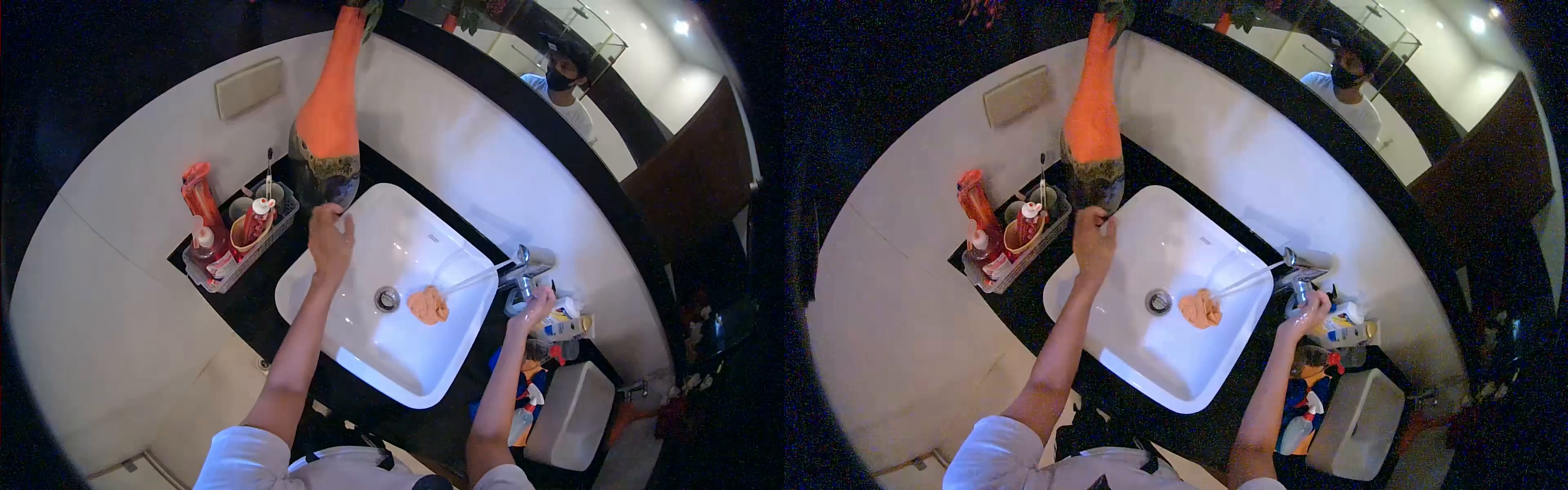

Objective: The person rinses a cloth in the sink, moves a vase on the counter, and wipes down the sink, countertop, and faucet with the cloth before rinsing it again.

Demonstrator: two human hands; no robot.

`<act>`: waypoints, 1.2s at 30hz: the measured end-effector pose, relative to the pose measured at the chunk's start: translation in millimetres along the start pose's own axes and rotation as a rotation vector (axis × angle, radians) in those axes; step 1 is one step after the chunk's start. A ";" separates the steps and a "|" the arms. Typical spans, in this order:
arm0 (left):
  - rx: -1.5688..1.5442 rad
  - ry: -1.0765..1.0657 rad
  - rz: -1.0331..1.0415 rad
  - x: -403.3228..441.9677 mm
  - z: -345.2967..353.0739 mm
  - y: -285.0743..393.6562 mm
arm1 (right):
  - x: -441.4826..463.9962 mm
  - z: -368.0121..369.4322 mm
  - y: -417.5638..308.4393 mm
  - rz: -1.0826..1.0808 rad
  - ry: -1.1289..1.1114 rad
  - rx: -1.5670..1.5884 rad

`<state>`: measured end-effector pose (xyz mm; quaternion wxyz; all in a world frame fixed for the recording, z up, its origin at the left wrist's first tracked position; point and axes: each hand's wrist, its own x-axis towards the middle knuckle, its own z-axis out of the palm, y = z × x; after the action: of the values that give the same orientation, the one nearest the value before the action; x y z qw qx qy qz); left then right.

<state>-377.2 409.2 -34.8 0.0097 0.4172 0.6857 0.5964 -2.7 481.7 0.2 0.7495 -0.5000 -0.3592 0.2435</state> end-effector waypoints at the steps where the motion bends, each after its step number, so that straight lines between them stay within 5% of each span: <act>1: 0.087 0.090 -0.042 8.0 -4.9 0.8 | -2.5 6.4 -0.3 -0.064 -0.008 0.002; 6: 0.189 0.143 -0.187 13.3 2.0 -25.6 | -50.2 4.3 -2.3 -0.315 -0.198 -0.026; 8: 0.159 0.119 -0.234 14.3 -0.4 -22.4 | -98.2 19.7 -4.4 -0.474 -0.463 -0.202; 10: 0.140 0.085 -0.292 12.3 -0.5 -22.1 | -119.8 46.8 -41.0 -0.021 -1.175 -0.634; 12: 0.227 0.265 -0.185 11.7 0.5 -21.2 | -125.3 86.4 -42.4 0.413 -1.527 -0.815; 14: 0.276 0.244 -0.171 12.4 -2.6 -20.1 | -135.7 131.8 -42.4 -0.126 -1.461 -0.705; 18: 0.314 0.154 -0.190 13.4 0.0 -20.7 | -133.9 228.7 -29.5 -0.097 -1.578 -0.545; 21: 0.286 0.165 -0.135 12.6 0.4 -27.5 | -149.4 278.4 -42.6 -0.109 -1.503 -0.716; 23: 0.259 0.165 -0.140 12.4 1.0 -27.6 | -154.5 307.9 -21.7 -0.401 -1.216 -0.443; 26: 0.256 0.113 -0.196 13.5 -0.7 -29.0 | -156.4 360.8 -35.2 -0.465 -1.105 -0.170; 30: 0.225 0.077 -0.223 13.0 -2.9 -28.5 | -165.4 405.9 -96.6 -0.375 -1.109 0.020; 32: 0.211 0.050 -0.245 14.2 -2.8 -27.8 | -171.4 417.8 -130.0 -0.051 -1.317 0.250; 36: 0.092 0.008 -0.336 17.8 -7.5 -21.3 | -162.8 432.7 -128.5 -0.053 -1.353 0.241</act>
<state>-404.6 414.8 -41.6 0.0875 0.2943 0.7724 0.5561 -441.7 563.5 175.8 0.4166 -0.1422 -0.7306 0.5220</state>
